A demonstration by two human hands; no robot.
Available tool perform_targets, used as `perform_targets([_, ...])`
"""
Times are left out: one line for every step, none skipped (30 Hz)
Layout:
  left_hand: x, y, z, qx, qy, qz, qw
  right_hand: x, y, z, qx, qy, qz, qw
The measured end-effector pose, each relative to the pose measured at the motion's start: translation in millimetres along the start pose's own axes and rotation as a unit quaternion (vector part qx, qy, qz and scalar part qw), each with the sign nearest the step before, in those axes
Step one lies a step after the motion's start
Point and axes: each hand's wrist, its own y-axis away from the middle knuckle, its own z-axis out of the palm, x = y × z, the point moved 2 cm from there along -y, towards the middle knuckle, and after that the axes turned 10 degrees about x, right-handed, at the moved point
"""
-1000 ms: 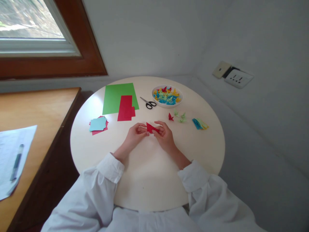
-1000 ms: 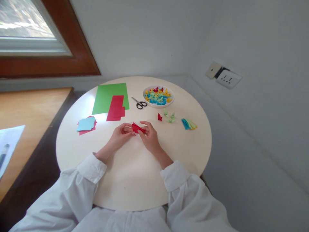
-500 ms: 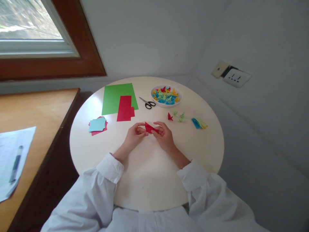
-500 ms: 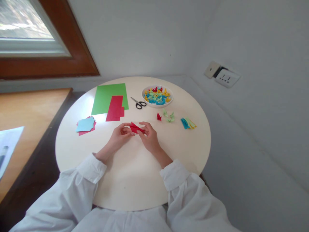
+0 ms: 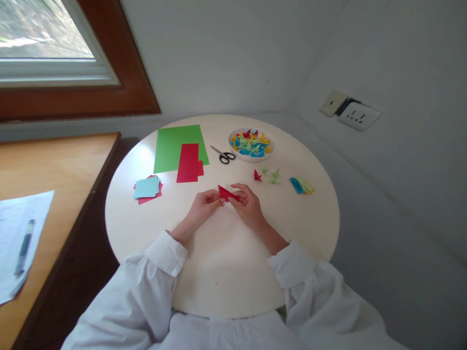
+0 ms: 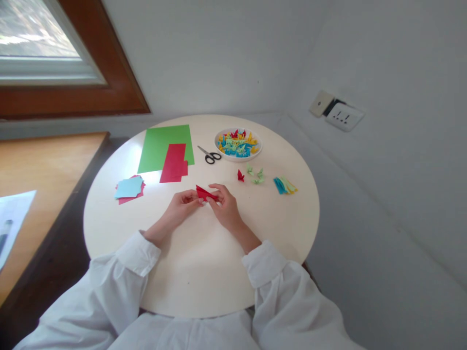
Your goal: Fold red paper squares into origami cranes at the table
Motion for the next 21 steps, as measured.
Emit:
perform_targets([0.0, 0.0, -0.1, 0.0, -0.004, 0.003, 1.0, 0.0, 0.0, 0.1, 0.0, 0.002, 0.002, 1.0])
perform_targets([-0.1, 0.0, -0.2, 0.0, -0.007, 0.004, 1.0, 0.3, -0.1, 0.2, 0.0, 0.004, 0.004, 1.0])
perform_targets([0.0, 0.0, -0.2, 0.0, -0.009, 0.005, 1.0, 0.7, -0.3, 0.3, 0.001, 0.007, 0.006, 1.0])
perform_targets([0.0, 0.1, -0.2, -0.002, -0.011, 0.006, 1.0, 1.2, -0.5, 0.4, 0.003, 0.012, 0.007, 1.0])
perform_targets([0.1, 0.1, 0.0, -0.004, -0.012, 0.007, 1.0, 1.6, -0.7, 0.3, 0.005, 0.018, 0.008, 1.0])
perform_targets([0.1, 0.2, 0.2, -0.006, -0.013, 0.008, 1.0, 2.0, -0.9, 0.3, 0.008, 0.025, 0.009, 1.0])
perform_targets([0.0, 0.2, 0.3, -0.009, -0.014, 0.011, 1.0, 2.2, -1.0, 0.2, 0.01, 0.032, 0.009, 0.999])
perform_targets([-0.1, 0.2, 0.5, -0.012, -0.015, 0.015, 1.0, 2.1, -1.1, 0.0, 0.011, 0.041, 0.007, 0.999])
perform_targets([-0.3, 0.2, 0.7, -0.014, -0.015, 0.019, 1.0, 1.9, -1.1, -0.1, 0.011, 0.052, 0.004, 0.999])
perform_targets([-0.6, 0.1, 0.9, -0.016, -0.015, 0.023, 0.999, 1.6, -1.0, -0.2, 0.01, 0.064, 0.0, 0.998])
perform_targets([-1.0, 0.1, 1.1, -0.018, -0.016, 0.026, 0.999, 1.3, -0.9, -0.3, 0.008, 0.073, -0.006, 0.997])
perform_targets([-1.4, 0.1, 1.2, -0.02, -0.017, 0.029, 0.999, 1.1, -0.9, -0.4, 0.007, 0.081, -0.01, 0.997])
perform_targets([-1.7, 0.0, 1.4, -0.021, -0.018, 0.03, 0.999, 1.1, -0.8, -0.4, 0.007, 0.085, -0.012, 0.996])
perform_targets([-1.9, 0.0, 1.5, -0.022, -0.02, 0.031, 0.999, 1.2, -0.8, -0.5, 0.007, 0.086, -0.012, 0.996])
perform_targets([-2.0, 0.0, 1.6, -0.021, -0.022, 0.031, 0.999, 1.5, -0.8, -0.6, 0.007, 0.084, -0.01, 0.996])
perform_targets([-2.0, 0.0, 1.6, -0.021, -0.026, 0.031, 0.999, 1.8, -0.9, -0.7, 0.008, 0.082, -0.008, 0.997])
perform_targets([-2.0, 0.0, 1.6, -0.019, -0.032, 0.03, 0.999, 2.0, -0.9, -0.8, 0.009, 0.083, -0.006, 0.997])
perform_targets([-1.9, -0.1, 1.5, -0.017, -0.039, 0.03, 0.999, 2.1, -1.0, -1.0, 0.01, 0.084, -0.005, 0.996])
perform_targets([-1.9, -0.1, 1.5, -0.014, -0.046, 0.03, 0.998, 2.1, -1.0, -1.2, 0.011, 0.085, -0.004, 0.996])
perform_targets([-1.9, -0.1, 1.4, -0.011, -0.053, 0.03, 0.998, 1.9, -1.1, -1.5, 0.012, 0.087, -0.004, 0.996])
perform_targets([-1.9, -0.1, 1.4, -0.01, -0.06, 0.032, 0.998, 1.6, -1.1, -1.7, 0.013, 0.089, -0.004, 0.996])
